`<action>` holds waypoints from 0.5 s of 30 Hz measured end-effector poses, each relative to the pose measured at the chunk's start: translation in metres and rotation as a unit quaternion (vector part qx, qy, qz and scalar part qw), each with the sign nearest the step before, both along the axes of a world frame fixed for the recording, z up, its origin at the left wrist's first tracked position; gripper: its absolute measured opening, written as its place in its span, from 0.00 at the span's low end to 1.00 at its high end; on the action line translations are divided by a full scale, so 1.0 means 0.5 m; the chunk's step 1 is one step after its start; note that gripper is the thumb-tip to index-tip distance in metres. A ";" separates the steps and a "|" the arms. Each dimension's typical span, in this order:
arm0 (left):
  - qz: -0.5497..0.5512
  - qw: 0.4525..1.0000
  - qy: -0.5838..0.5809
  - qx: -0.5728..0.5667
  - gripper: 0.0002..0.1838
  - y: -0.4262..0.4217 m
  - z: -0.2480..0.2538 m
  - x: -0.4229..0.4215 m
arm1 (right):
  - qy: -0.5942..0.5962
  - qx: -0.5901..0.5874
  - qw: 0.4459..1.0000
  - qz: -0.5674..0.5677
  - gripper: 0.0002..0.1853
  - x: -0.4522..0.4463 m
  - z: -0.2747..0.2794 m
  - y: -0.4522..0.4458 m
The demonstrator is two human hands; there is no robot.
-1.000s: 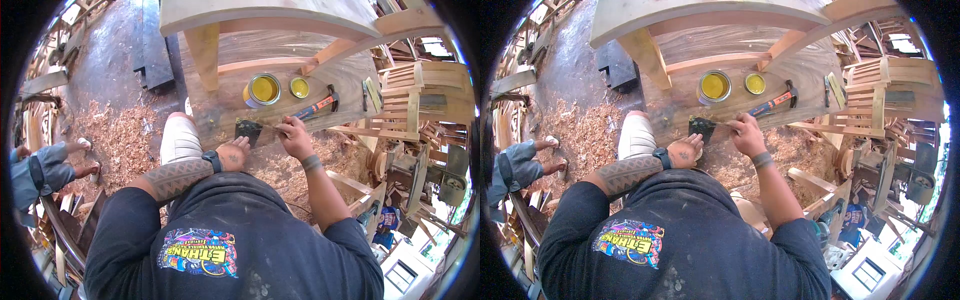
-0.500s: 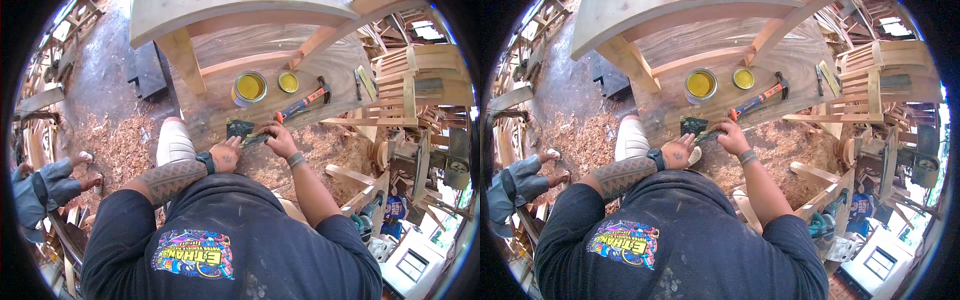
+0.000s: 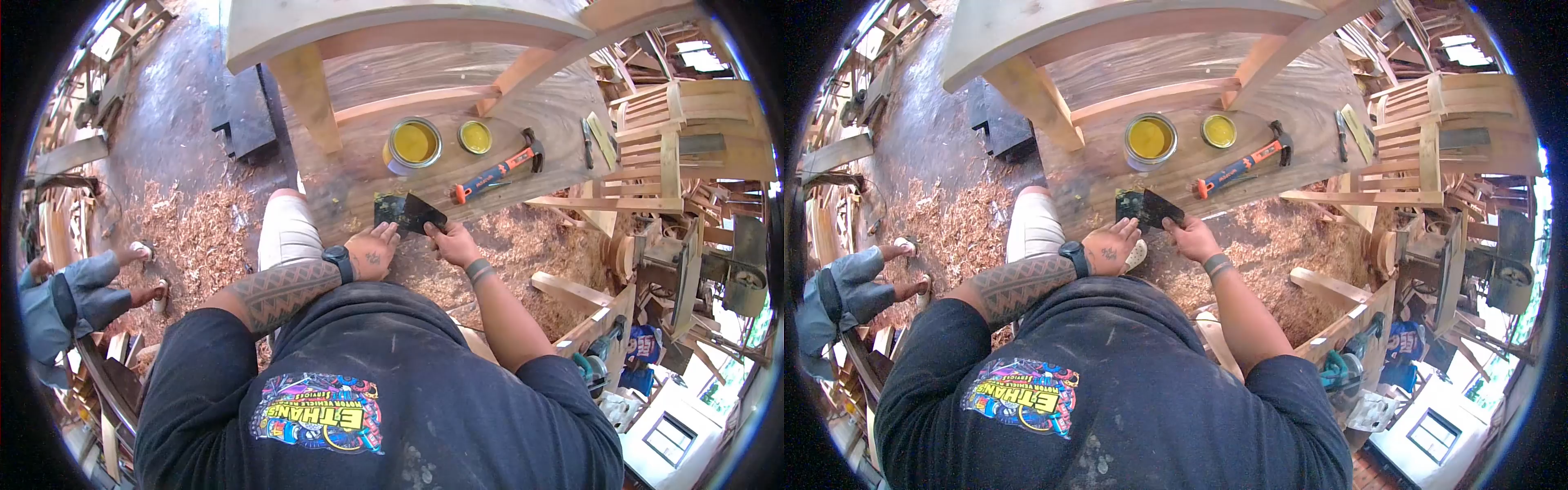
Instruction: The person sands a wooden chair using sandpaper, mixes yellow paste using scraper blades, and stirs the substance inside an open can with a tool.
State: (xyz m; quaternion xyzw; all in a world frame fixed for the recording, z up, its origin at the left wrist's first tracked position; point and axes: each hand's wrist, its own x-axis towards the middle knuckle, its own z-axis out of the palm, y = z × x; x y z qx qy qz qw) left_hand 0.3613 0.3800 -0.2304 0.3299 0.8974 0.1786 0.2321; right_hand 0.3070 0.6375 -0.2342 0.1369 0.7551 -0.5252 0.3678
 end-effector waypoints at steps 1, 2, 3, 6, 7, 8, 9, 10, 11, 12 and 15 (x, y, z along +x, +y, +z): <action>0.002 1.000 0.004 0.001 0.44 0.000 -0.005 0.002 | 0.026 0.016 0.999 0.035 0.11 -0.005 0.002 0.002; 0.003 1.000 0.007 0.002 0.44 0.000 -0.009 0.003 | 0.052 0.032 0.996 0.068 0.10 -0.014 0.006 0.008; 0.004 1.000 0.012 0.003 0.44 0.000 -0.014 0.005 | 0.078 0.048 0.991 0.101 0.10 -0.023 0.010 0.015; 0.002 1.000 0.016 0.006 0.45 0.000 -0.013 0.006 | 0.155 -0.057 0.978 0.127 0.10 -0.050 -0.002 0.040; -0.002 1.000 0.012 0.004 0.45 -0.001 -0.011 0.004 | 0.182 -0.055 0.970 0.152 0.12 -0.059 -0.005 0.050; -0.005 1.000 0.008 0.002 0.45 -0.002 -0.007 0.002 | 0.208 -0.053 0.960 0.177 0.14 -0.067 0.004 0.052; -0.004 1.000 0.005 0.000 0.46 -0.002 -0.004 0.002 | 0.234 -0.051 0.950 0.202 0.16 -0.070 0.012 0.053; -0.003 1.000 0.002 0.000 0.46 -0.001 -0.001 0.001 | 0.133 -0.115 0.970 0.167 0.18 -0.070 0.024 0.059; -0.002 1.000 -0.001 -0.002 0.46 -0.001 0.001 0.000 | 0.030 -0.177 0.975 0.130 0.20 -0.069 0.053 0.057; 0.000 1.000 -0.001 0.001 0.46 -0.003 0.004 0.003 | -0.072 -0.236 0.965 0.092 0.23 -0.068 0.071 0.056; 0.007 1.000 0.008 0.013 0.46 -0.003 0.005 0.004 | 0.010 -0.094 0.993 0.064 0.29 -0.060 0.018 0.043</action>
